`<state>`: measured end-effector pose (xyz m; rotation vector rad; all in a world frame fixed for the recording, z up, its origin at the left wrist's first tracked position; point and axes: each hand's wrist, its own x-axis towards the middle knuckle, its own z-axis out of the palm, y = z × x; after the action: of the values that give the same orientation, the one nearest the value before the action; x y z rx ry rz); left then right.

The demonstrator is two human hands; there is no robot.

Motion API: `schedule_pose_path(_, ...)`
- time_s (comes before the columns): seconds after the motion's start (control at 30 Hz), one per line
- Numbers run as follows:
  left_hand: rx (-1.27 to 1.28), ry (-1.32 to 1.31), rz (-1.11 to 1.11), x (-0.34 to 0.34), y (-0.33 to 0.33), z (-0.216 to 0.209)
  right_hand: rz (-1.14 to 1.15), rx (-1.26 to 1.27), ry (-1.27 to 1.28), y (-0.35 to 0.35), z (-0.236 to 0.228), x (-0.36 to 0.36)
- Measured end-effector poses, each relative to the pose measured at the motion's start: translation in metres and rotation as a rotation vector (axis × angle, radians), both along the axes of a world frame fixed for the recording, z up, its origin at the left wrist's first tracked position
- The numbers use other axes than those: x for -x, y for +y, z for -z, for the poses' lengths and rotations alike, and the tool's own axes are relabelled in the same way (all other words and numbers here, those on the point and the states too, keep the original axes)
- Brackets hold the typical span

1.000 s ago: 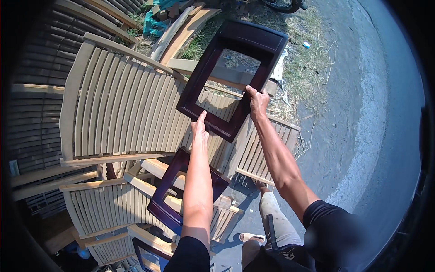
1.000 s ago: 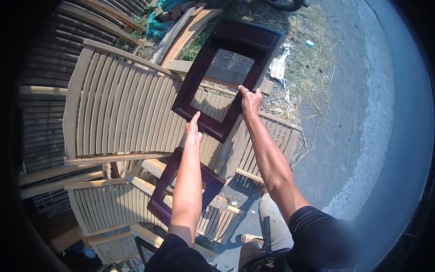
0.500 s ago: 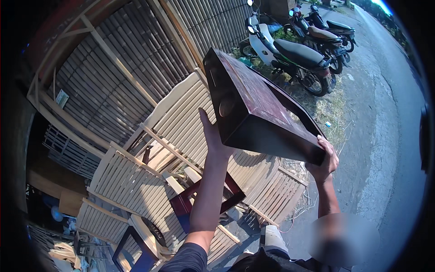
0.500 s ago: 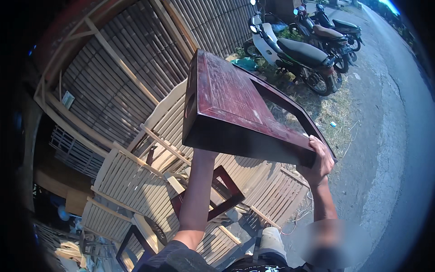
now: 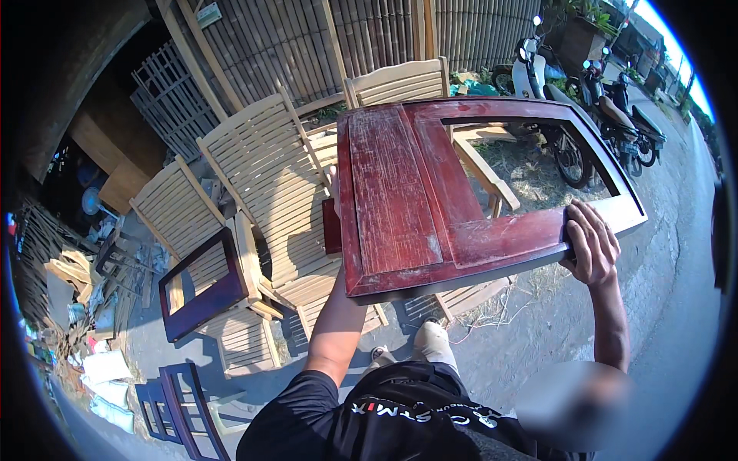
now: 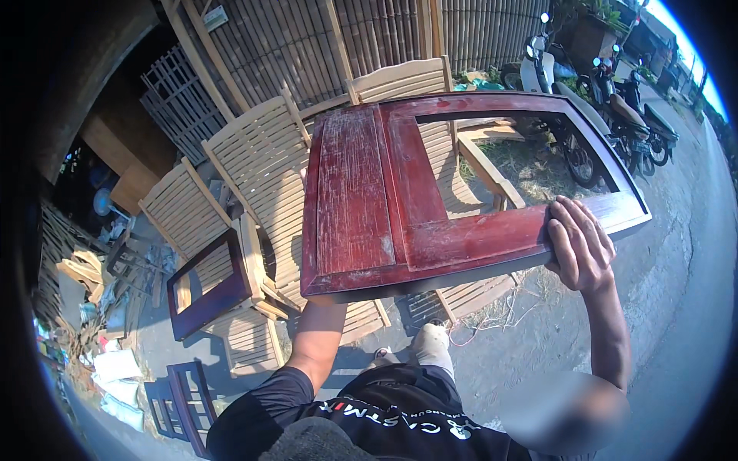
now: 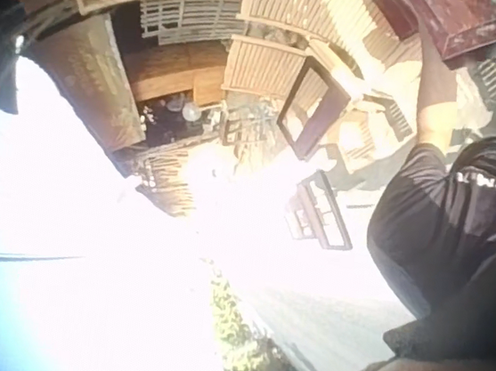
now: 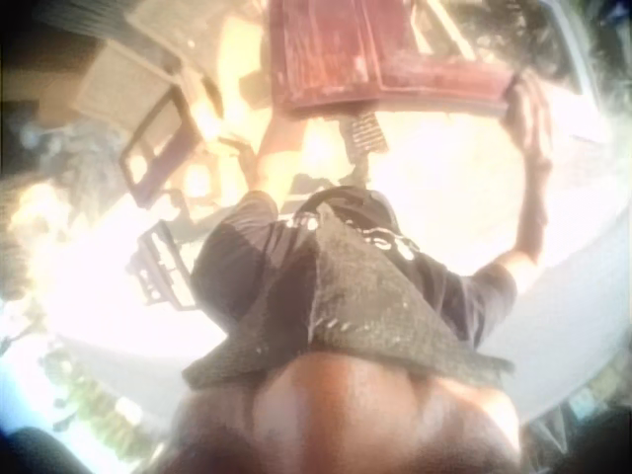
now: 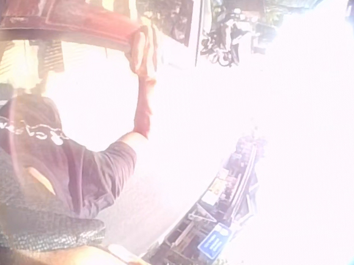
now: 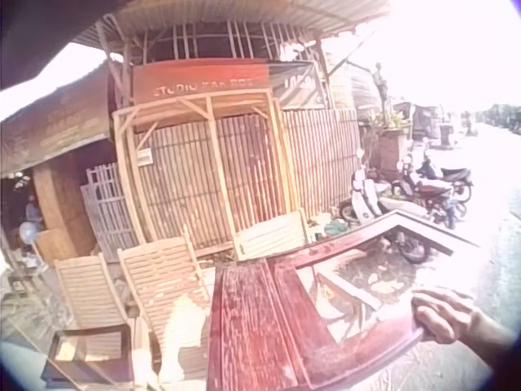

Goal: The person picks up several wooden cabinet door frames and places them on a workspace, then uses a spray gun to apply a finish or paint to one of the frames while holding it in place.

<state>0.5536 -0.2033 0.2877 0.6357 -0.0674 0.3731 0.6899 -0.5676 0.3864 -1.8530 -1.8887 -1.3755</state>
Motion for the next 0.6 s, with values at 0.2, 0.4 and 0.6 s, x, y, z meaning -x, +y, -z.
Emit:
schedule_pose_path(0.2,-0.014,0.155,-0.434,0.184,-0.022,0.022,0.057,-0.344,-0.126,0.009,-0.033,0.042)
schedule_pose_path(0.4,0.067,0.193,-0.792,0.312,-0.095,0.052,-1.140,-0.666,1.313,0.005,-0.011,0.076)
schedule_pose_path(0.6,0.164,0.252,-1.182,0.488,-0.195,0.073,-1.807,0.113,1.967,0.049,0.032,0.165)
